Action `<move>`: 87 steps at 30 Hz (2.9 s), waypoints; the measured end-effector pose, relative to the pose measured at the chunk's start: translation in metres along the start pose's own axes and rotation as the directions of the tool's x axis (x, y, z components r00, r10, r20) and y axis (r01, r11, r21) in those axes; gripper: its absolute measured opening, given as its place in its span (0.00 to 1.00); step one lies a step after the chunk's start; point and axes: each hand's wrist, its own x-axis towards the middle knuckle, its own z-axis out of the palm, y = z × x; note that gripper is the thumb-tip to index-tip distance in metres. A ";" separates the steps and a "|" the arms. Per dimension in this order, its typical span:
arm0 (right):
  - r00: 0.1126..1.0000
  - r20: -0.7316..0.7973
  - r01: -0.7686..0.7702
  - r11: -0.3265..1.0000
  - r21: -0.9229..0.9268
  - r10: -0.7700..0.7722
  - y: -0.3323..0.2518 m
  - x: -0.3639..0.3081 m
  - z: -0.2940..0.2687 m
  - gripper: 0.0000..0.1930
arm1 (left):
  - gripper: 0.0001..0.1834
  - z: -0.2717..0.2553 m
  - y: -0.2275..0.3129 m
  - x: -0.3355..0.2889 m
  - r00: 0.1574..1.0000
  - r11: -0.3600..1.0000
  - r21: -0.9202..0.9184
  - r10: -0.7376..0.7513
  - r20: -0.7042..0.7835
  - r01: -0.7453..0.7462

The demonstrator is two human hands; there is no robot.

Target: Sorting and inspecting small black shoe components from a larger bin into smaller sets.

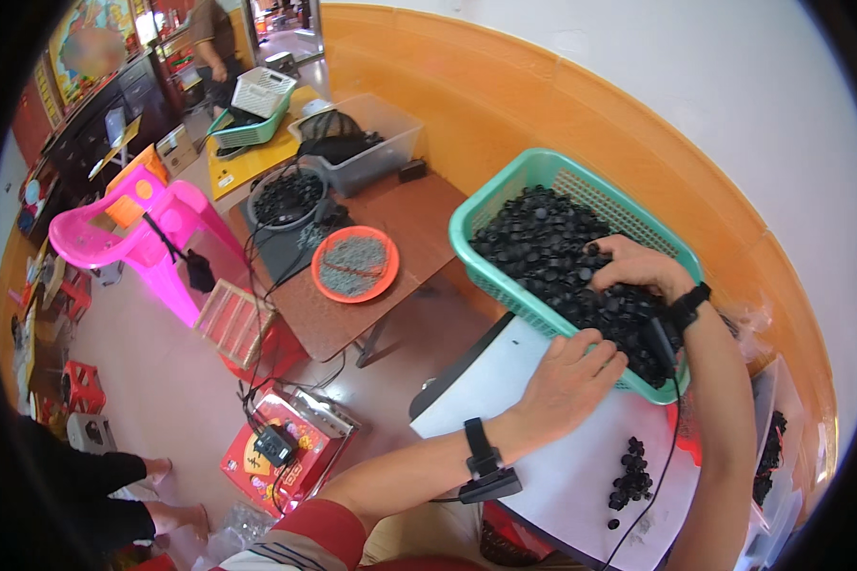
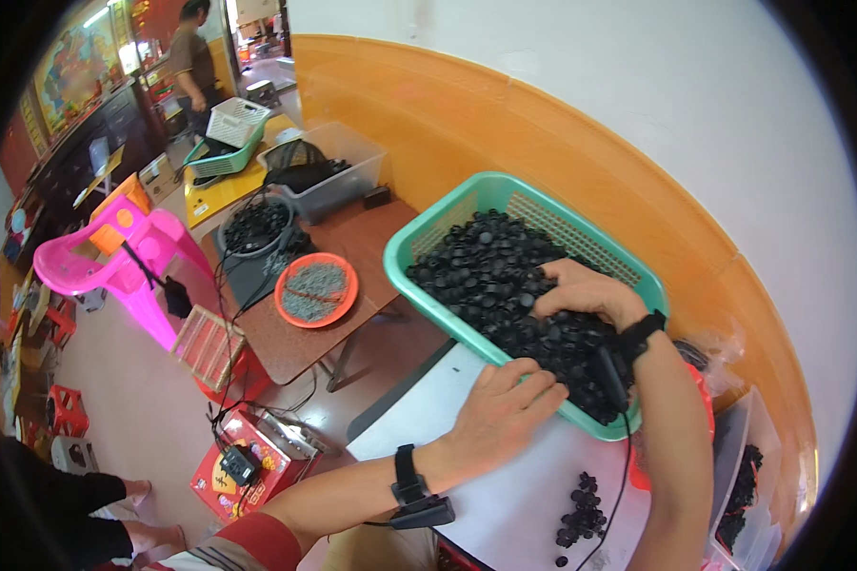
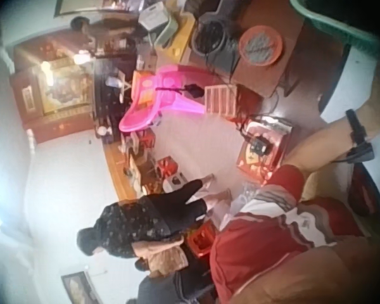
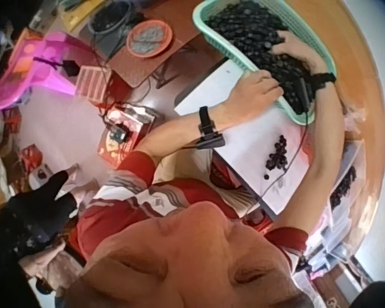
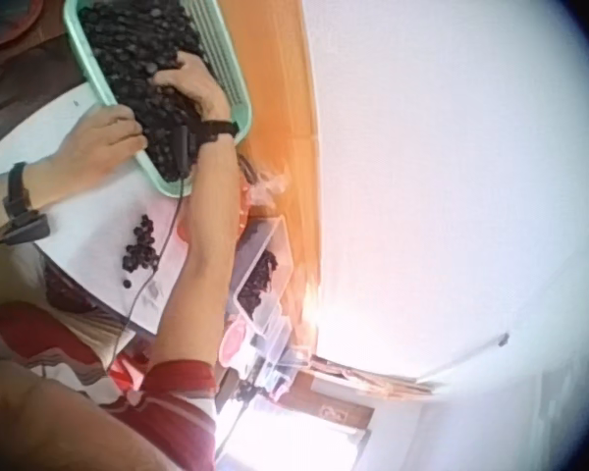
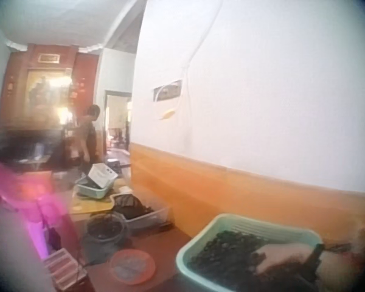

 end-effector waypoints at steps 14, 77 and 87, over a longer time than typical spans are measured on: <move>0.971 -0.200 0.022 0.885 -0.464 -0.129 -0.016 -0.014 -0.006 0.28 | 0.20 0.003 -0.002 -0.004 1.000 0.998 -0.070 -0.007 0.005 0.008; 0.631 -0.379 0.327 0.675 -0.662 -0.677 -0.075 -0.222 0.202 0.17 | 0.08 -0.238 -0.023 -0.077 0.686 0.561 -0.616 -0.726 -0.045 0.553; 0.411 -0.447 0.406 0.598 -0.691 -0.795 -0.064 -0.277 0.307 0.27 | 0.08 -0.179 0.122 -0.132 0.751 0.341 -0.728 -0.560 0.351 0.595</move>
